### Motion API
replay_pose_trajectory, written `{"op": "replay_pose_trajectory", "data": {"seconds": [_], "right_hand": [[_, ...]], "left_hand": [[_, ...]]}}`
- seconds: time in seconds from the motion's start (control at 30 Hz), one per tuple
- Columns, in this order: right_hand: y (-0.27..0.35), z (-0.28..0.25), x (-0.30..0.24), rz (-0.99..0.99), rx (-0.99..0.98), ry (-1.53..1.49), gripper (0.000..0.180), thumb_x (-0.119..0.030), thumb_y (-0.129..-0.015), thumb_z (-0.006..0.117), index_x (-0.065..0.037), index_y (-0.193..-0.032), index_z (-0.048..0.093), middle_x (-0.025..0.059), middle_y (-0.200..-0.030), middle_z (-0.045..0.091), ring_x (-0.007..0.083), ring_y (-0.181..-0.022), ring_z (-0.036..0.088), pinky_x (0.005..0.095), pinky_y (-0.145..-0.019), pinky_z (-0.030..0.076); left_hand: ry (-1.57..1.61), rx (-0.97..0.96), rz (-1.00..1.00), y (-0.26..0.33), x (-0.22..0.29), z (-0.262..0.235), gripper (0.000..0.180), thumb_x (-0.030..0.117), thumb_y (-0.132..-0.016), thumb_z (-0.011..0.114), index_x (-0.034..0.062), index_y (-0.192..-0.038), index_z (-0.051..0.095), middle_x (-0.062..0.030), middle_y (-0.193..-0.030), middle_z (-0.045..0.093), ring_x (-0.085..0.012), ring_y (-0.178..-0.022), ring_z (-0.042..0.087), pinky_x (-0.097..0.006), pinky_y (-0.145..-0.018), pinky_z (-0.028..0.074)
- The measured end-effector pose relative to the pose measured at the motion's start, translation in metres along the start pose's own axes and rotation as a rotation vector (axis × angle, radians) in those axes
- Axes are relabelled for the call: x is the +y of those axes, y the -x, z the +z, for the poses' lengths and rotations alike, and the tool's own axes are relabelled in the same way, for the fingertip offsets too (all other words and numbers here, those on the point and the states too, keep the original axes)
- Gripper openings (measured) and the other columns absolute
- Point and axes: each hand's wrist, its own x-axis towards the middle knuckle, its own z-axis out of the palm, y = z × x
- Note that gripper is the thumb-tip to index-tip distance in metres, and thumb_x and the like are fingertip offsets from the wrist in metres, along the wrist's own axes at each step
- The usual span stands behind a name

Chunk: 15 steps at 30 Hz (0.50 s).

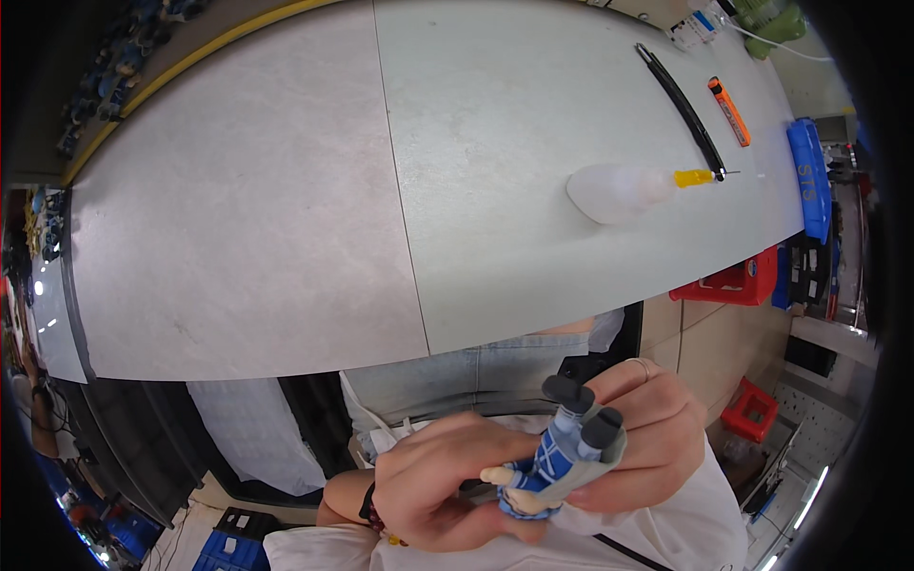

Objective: Applying glue or solvent to small plastic figurines at a factory workbench to assemble parts.

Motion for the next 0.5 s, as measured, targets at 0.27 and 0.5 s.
{"op": "replay_pose_trajectory", "data": {"seconds": [0.27,0.5], "right_hand": [[-0.0067,-0.0073,-0.0050,0.075,-0.099,0.022,0.008,-0.005,-0.065,0.063,-0.006,-0.073,0.061,0.0042,-0.077,0.055,0.0168,-0.073,0.048,0.0289,-0.071,0.046],[-0.0082,-0.0097,-0.0040,0.067,-0.127,0.037,0.008,-0.006,-0.065,0.063,-0.006,-0.072,0.061,0.0044,-0.076,0.055,0.0169,-0.072,0.048,0.0300,-0.071,0.046]], "left_hand": [[-0.043,0.031,-0.034,-0.0020,0.0044,0.0007,0.043,0.011,-0.057,0.073,-0.0106,-0.088,0.052,-0.0169,-0.075,0.058,-0.0219,-0.061,0.057,-0.027,-0.055,0.046],[-0.053,0.007,-0.048,-0.0037,0.0054,-0.0014,0.042,0.011,-0.058,0.073,-0.0108,-0.088,0.052,-0.0168,-0.075,0.058,-0.0226,-0.064,0.058,-0.027,-0.056,0.046]]}}
